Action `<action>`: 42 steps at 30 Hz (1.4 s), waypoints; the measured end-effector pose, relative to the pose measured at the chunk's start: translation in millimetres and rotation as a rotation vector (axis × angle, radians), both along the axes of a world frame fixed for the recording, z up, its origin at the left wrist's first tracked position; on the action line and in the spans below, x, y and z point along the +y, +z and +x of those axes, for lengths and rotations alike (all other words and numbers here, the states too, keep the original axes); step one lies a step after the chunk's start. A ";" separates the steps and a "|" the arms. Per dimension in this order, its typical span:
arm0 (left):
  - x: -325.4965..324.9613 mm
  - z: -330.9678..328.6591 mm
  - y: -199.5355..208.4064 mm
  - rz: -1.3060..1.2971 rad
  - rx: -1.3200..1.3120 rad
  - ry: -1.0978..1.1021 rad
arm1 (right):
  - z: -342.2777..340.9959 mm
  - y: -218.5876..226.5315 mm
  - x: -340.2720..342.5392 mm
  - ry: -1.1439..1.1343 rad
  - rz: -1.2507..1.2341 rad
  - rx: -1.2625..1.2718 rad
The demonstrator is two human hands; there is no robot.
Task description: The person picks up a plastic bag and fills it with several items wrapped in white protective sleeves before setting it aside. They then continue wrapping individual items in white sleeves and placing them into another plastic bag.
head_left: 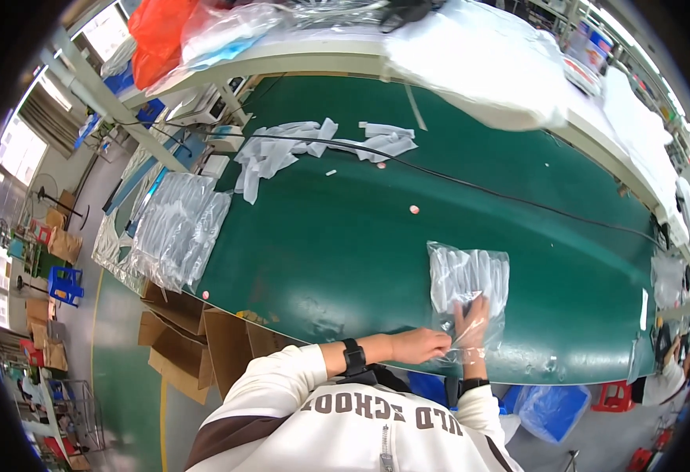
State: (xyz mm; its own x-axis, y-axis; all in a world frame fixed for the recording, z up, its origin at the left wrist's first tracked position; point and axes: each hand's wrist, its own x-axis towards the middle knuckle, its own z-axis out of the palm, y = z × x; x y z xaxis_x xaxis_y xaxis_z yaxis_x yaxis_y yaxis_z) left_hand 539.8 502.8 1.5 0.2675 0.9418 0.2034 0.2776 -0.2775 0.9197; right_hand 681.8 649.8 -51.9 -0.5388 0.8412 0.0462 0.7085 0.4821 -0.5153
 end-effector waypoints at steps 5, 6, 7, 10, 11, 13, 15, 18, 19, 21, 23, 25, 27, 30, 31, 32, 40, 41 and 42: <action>-1.9 -56.1 1.2 -0.060 0.068 -0.183 | 16.8 0.9 -27.5 0.020 0.206 -0.030; -0.5 -74.8 4.0 -0.087 0.112 -0.253 | 32.9 2.3 -30.9 -0.019 0.117 -0.110; -1.1 -104.4 -7.9 -0.014 0.125 -0.127 | 55.9 0.0 -33.4 -0.053 0.026 -0.185; -10.4 -229.0 -15.6 0.198 0.228 0.393 | 133.9 11.7 -42.0 0.047 0.122 -0.563; -28.7 -285.1 -19.7 0.289 0.348 0.596 | 100.1 63.6 -58.2 -0.087 0.047 -0.669; -38.5 -367.3 -19.0 0.324 0.471 0.949 | 85.1 102.1 -66.1 -0.346 0.167 -0.911; -35.1 -431.0 -23.3 0.294 0.575 1.220 | 15.6 136.8 -64.1 -0.414 0.276 -0.791; -41.1 -501.9 -48.7 0.227 0.686 1.436 | -130.8 148.0 -51.3 -0.173 0.251 -0.127; -29.6 -518.7 -53.6 0.184 0.710 1.494 | -179.5 136.8 -42.2 -0.051 0.036 0.213; -34.0 -547.6 -57.2 0.122 0.741 1.602 | -278.3 122.4 -31.5 0.277 0.154 0.092; -23.0 -554.0 -49.0 -0.116 0.675 1.597 | -359.2 92.1 -12.6 0.385 0.206 0.129; -25.0 -560.7 -47.2 -0.245 0.628 1.627 | -439.8 67.5 9.2 0.542 0.276 0.141; -25.3 -569.6 -49.0 -0.316 0.582 1.607 | -505.8 56.7 21.3 0.596 0.308 0.106; -25.6 -581.7 -44.4 -0.341 0.510 1.636 | -578.9 53.5 36.0 0.662 0.368 0.079; -24.8 -583.7 -41.0 -0.330 0.463 1.650 | -597.3 53.4 41.4 0.677 0.401 0.082; -26.6 -585.5 -42.9 -0.322 0.415 1.669 | -613.0 49.6 44.0 0.698 0.433 0.085; -21.8 -603.2 -63.2 -0.353 0.519 1.477 | -692.5 5.2 47.5 0.572 0.172 -0.136; -20.1 -601.4 -64.1 -0.367 0.519 1.471 | -695.6 3.0 45.3 0.572 0.160 -0.142; -19.3 -598.9 -69.2 -0.330 0.504 1.470 | -700.0 8.0 37.8 0.622 0.127 -0.128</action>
State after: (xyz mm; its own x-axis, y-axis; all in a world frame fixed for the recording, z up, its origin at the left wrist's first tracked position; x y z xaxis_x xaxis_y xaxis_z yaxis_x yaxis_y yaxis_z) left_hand -59.1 483.6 -67.7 -0.9031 0.4118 0.1220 0.3939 0.6809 0.6174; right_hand -18.2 687.6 -43.9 -0.9317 0.3620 0.0282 0.3289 0.8743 -0.3571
